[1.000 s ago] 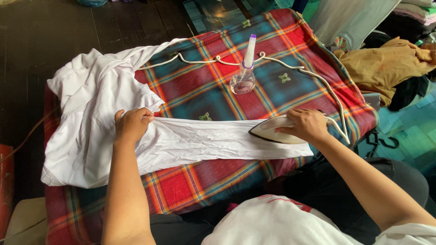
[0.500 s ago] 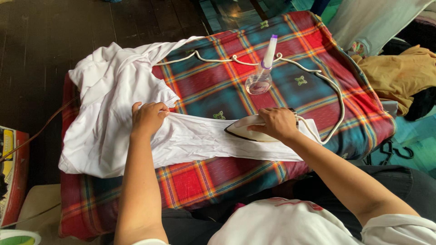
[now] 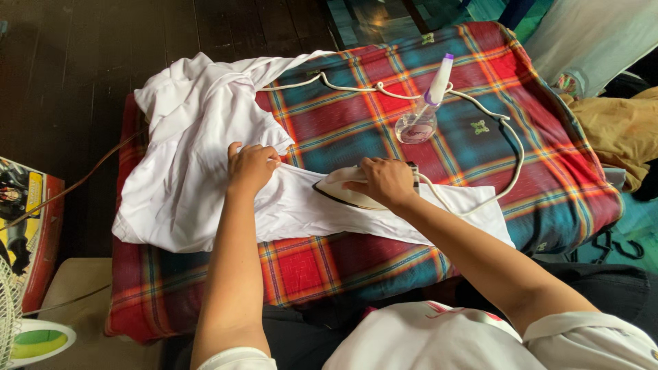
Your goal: The person irons a white shirt laid out on a plaid-covered surface. They use an electric iron and a spray bottle, smoothing the body and sleeves of the shirt.
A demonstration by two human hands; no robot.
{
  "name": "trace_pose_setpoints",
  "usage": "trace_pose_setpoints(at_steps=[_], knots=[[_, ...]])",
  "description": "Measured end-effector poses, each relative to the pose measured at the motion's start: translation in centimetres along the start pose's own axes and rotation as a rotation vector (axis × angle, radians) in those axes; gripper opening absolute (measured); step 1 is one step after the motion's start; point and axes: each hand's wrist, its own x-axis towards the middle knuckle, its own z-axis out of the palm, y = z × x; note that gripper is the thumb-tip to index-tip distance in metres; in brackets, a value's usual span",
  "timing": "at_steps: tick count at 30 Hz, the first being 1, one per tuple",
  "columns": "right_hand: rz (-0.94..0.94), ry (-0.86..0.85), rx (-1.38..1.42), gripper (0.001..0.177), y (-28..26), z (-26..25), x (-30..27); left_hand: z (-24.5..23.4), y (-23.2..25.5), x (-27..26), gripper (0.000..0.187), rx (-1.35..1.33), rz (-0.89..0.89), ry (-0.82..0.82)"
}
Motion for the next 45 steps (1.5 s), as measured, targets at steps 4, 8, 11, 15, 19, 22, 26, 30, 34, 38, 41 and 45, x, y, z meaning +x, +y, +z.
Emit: trace_pose_setpoints(at_steps=[4, 8, 11, 15, 19, 22, 26, 30, 34, 38, 41, 45], knots=[[-0.009, -0.009, 0.016, 0.066, -2.2, 1.2, 1.9, 0.8, -0.3, 0.0, 0.005, 0.019, 0.028, 0.050], [0.026, -0.049, 0.028, 0.068, -4.4, 2.3, 3.7, 1.5, -0.3, -0.1, 0.004, 0.069, 0.042, 0.063], [0.038, -0.027, 0.038, 0.069, -5.8, 3.0, 4.9, 0.9, -0.7, -0.1, 0.008, 0.069, 0.094, 0.209], [0.058, -0.003, 0.041, 0.069, -7.5, 3.9, 7.2, -1.9, -1.4, 0.2, 0.012, 0.109, 0.048, 0.384], [0.056, -0.069, 0.036, 0.072, -7.7, 4.1, 8.0, -5.1, 0.0, -0.2, 0.012, 0.084, 0.027, 0.465], [0.054, -0.117, 0.042, 0.072, -7.4, 3.7, 6.9, -7.8, 2.1, -0.8, 0.011, 0.033, 0.021, 0.488], [-0.040, -0.075, -0.010, 0.070, -6.5, 2.5, 3.3, -11.5, 5.8, -1.7, 0.012, -0.090, 0.002, 0.517], [-0.054, -0.246, 0.008, 0.067, -5.6, 0.4, -2.2, -14.9, 9.7, -2.6, 0.011, -0.311, -0.022, 0.512], [-0.069, -0.226, 0.013, 0.066, -4.5, -1.4, -6.8, -16.1, 12.1, -4.7, 0.013, -0.487, -0.085, 0.434], [-0.106, -0.158, 0.011, 0.067, -3.1, -1.7, -8.2, -13.2, 13.6, -9.6, 0.018, -0.929, -0.260, 0.291], [-0.068, -0.083, -0.017, 0.063, -2.2, -0.8, -6.8, -9.6, 13.7, -13.4, 0.032, -1.248, -0.625, 0.181], [-0.001, 0.043, -0.066, 0.070, -0.8, 0.6, -2.6, -4.5, 13.6, -17.1, 0.050, -1.580, -0.920, 0.196]])
